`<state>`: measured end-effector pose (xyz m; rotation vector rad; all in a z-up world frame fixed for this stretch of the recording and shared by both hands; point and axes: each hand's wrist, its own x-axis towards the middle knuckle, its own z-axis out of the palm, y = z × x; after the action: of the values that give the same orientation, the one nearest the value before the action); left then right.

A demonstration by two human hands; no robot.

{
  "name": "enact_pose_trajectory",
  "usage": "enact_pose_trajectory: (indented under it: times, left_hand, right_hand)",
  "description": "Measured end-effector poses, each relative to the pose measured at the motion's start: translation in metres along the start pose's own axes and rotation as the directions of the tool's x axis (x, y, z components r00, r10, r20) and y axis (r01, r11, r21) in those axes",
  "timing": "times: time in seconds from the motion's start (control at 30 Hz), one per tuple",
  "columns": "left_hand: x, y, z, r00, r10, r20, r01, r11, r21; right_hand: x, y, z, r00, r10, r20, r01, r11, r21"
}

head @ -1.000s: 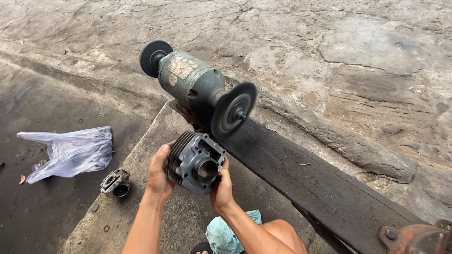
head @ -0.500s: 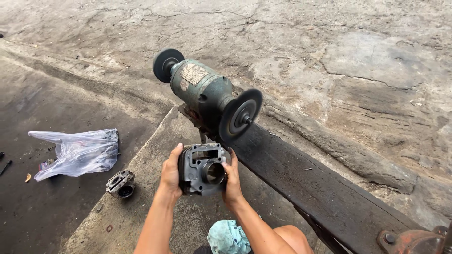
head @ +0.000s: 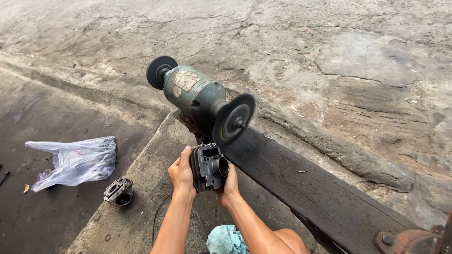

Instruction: Cleaning a motorcycle cylinder block using a bench grinder

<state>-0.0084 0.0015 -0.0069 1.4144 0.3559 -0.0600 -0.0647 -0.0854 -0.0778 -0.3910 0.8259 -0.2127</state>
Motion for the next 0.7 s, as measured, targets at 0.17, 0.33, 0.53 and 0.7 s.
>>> enact_pose_trajectory:
  times: [0.17,0.33,0.53,0.7]
  left_hand:
    - [-0.006,0.009,0.011,1.000,0.023,0.018,-0.022,0.999,-0.048]
    - [-0.007,0.015,0.025,0.999,0.049,-0.014,-0.049,0.999,-0.007]
    - [0.012,-0.006,0.041,0.999,0.049,0.007,-0.049,0.994,0.101]
    - [0.010,0.001,0.036,0.997,0.048,0.060,-0.054,0.992,0.111]
  right_hand:
    - [0.043,0.004,-0.013,0.999,-0.030,-0.013,0.031,0.999,0.032]
    - [0.022,-0.016,0.003,0.999,0.028,-0.024,-0.027,0.999,0.041]
    - [0.044,-0.019,-0.008,0.990,0.134,-0.047,-0.128,0.984,0.123]
    - [0.032,-0.019,0.001,0.986,0.167,-0.022,-0.166,0.985,0.048]
